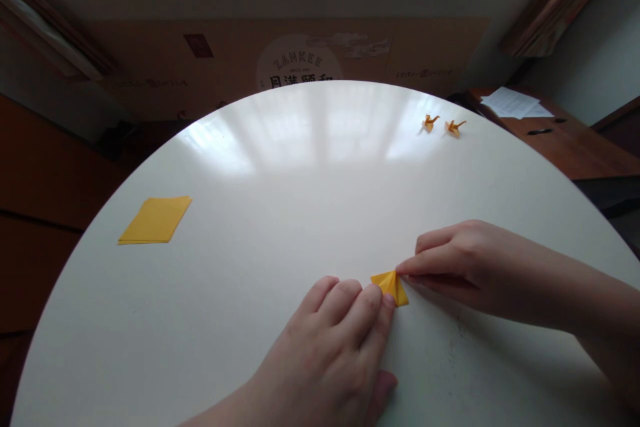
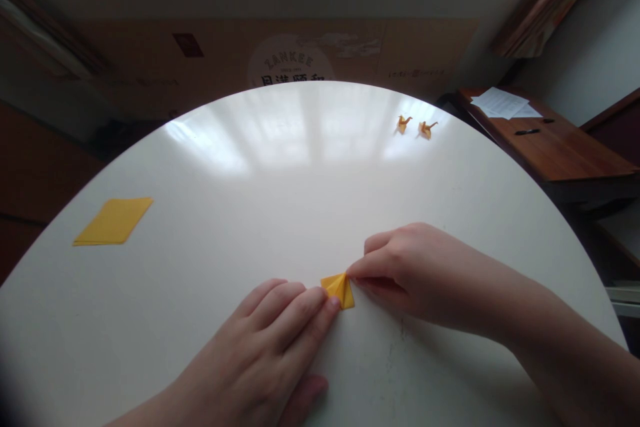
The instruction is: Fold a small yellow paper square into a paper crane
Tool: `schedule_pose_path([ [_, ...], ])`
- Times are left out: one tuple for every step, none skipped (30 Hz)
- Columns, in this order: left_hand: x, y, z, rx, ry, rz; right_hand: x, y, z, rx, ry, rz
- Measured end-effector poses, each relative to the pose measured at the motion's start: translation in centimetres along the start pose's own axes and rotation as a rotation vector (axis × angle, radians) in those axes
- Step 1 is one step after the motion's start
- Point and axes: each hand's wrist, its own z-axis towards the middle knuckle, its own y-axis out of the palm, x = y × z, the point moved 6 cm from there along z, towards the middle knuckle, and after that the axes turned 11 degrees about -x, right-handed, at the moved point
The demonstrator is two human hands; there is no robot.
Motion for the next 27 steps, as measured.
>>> schedule_pose_path([
  [0.0,0.0,0.0,-0.003,-0.002,-0.004,0.0,0.0,0.0,0.007,-0.002,0.001],
  [0.0,0.0,0.0,-0.012,-0.005,-0.01,0.0,-0.1,0.0,0.018,-0.006,0.001],
  [0.0,0.0,0.1,-0.014,-0.002,-0.012,0.0,-0.2,0.0,0.036,-0.012,0.002],
  [-0.1,0.0,0.1,-0.016,-0.01,-0.013,0.0,-0.3,0.0,0.054,-0.018,0.002],
  [-0.1,0.1,0.1,-0.02,-0.007,-0.015,-0.1,-0.4,-0.1,0.07,-0.03,0.004],
  [-0.2,0.1,0.1,-0.021,-0.004,-0.017,-0.1,-0.4,-0.1,0.078,-0.046,0.008],
  [-0.2,0.1,0.1,-0.022,-0.005,-0.018,-0.3,-0.5,-0.1,0.075,-0.064,0.014],
  [-0.2,0.1,0.1,-0.024,-0.004,-0.018,-0.4,-0.4,-0.2,0.061,-0.083,0.02],
  [-0.3,0.2,0.1,-0.027,-0.005,-0.017,-0.5,-0.4,-0.1,0.046,-0.103,0.025],
  [-0.3,0.2,0.1,-0.028,-0.006,-0.013,-0.6,-0.3,-0.1,0.033,-0.122,0.028],
  [-0.2,0.2,0.1,-0.029,0.001,-0.009,-0.8,-0.3,-0.1,0.027,-0.142,0.028],
  [-0.2,0.1,0.1,-0.031,0.008,-0.005,-0.8,-0.3,-0.1,0.026,-0.161,0.025],
  [-0.1,0.1,0.1,-0.033,0.01,-0.002,-0.9,-0.3,-0.1,0.029,-0.177,0.018],
  [-0.1,0.0,0.1,-0.034,0.011,0.002,-1.0,-0.3,-0.1,0.036,-0.193,0.009],
  [-0.2,0.0,0.1,-0.034,0.008,0.006,-1.0,-0.3,0.0,0.041,-0.205,0.0],
  [-0.2,0.0,0.2,-0.038,0.002,0.009,-1.0,-0.3,0.0,0.044,-0.213,-0.008],
  [-0.3,-0.1,0.2,-0.042,0.001,0.01,-1.0,-0.4,0.0,0.044,-0.218,-0.013],
  [-0.3,-0.1,0.3,-0.045,0.007,0.009,-1.0,-0.4,0.0,0.04,-0.221,-0.016],
  [-0.3,-0.1,0.3,-0.048,0.02,0.006,-1.0,-0.4,0.0,0.036,-0.224,-0.015],
  [-0.2,-0.1,0.4,-0.052,0.032,0.003,-1.1,-0.4,0.0,0.03,-0.226,-0.013],
  [-0.2,-0.1,0.4,-0.054,0.038,0.001,-1.1,-0.4,0.0,0.022,-0.228,-0.011],
  [-0.2,-0.1,0.4,-0.053,0.034,0.002,-1.2,-0.4,0.0,0.015,-0.231,-0.007],
  [-0.2,-0.2,0.3,-0.049,0.026,0.005,-1.2,-0.4,0.0,0.01,-0.233,-0.004],
  [-0.2,-0.2,0.3,-0.048,0.014,0.008,-1.3,-0.4,0.0,0.008,-0.234,0.0],
  [-0.2,-0.3,0.3,-0.046,0.005,0.01,-1.3,-0.4,0.0,0.006,-0.232,0.005],
  [-0.2,-0.4,0.3,-0.045,-0.002,0.01,-1.2,-0.3,0.0,0.005,-0.225,0.009],
  [-0.2,-0.4,0.3,-0.043,-0.006,0.011,-1.2,-0.3,0.0,0.001,-0.213,0.014],
])
